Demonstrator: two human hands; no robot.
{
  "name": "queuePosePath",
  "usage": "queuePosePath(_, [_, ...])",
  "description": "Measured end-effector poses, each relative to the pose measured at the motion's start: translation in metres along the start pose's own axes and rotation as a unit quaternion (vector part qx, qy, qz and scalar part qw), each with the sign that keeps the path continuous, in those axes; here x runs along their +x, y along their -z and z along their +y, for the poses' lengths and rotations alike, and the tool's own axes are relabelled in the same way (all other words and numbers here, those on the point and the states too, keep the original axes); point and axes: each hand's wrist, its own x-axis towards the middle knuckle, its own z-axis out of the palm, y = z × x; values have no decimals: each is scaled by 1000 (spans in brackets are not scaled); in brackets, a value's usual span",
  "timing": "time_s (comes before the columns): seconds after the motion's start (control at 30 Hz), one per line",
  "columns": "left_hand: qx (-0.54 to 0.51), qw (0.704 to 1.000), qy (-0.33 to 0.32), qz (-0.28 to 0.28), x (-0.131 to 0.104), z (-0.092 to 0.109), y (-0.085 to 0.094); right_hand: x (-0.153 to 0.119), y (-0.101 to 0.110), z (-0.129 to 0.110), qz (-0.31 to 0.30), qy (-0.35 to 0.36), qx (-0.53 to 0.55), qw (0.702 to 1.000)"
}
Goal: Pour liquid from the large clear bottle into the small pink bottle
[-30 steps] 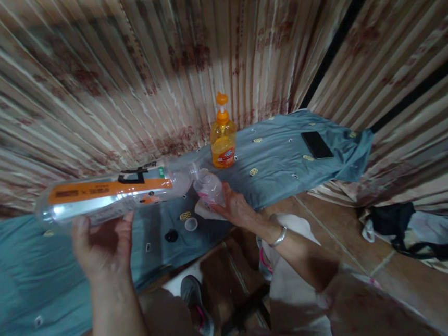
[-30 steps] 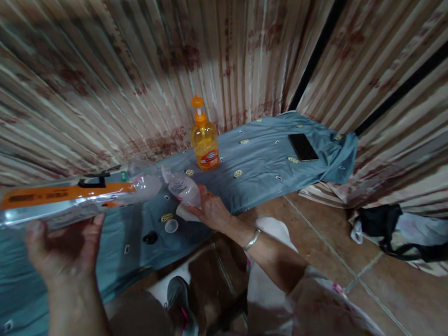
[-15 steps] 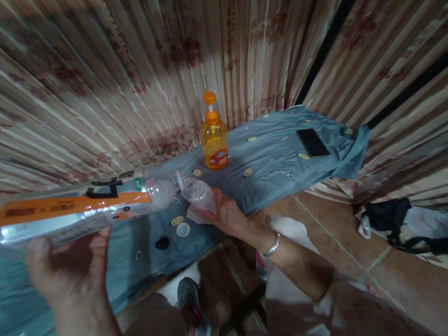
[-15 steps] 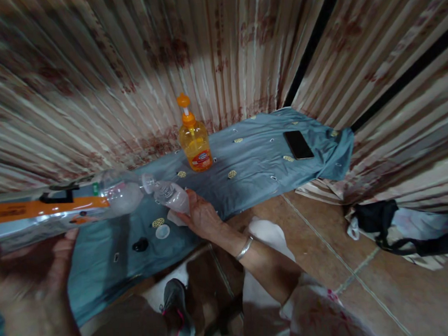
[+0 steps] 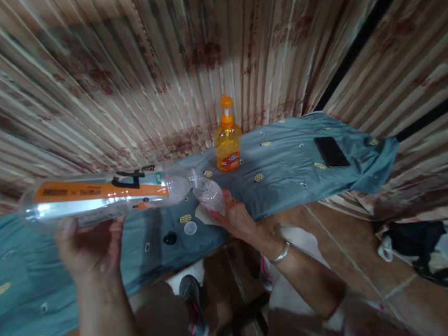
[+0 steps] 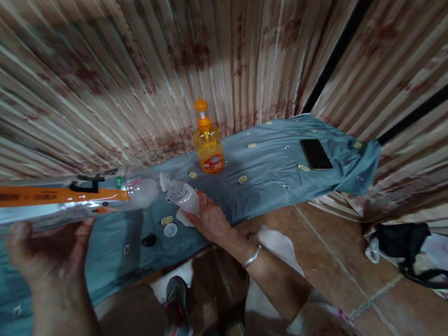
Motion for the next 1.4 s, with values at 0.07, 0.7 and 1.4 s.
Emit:
queuePosePath(0.07, [13,1000,25,1,1,-1,-2,-1,-1,0,4,-7,-1,1000])
queuePosePath(0.7, [-23,999,7,32,3,-5,-12,-2,5,0,5,8,6,1000])
queuePosePath(1.4, [-37,999,-13,4,4,1,-15,-1,-2,4,20,-5,0,1000])
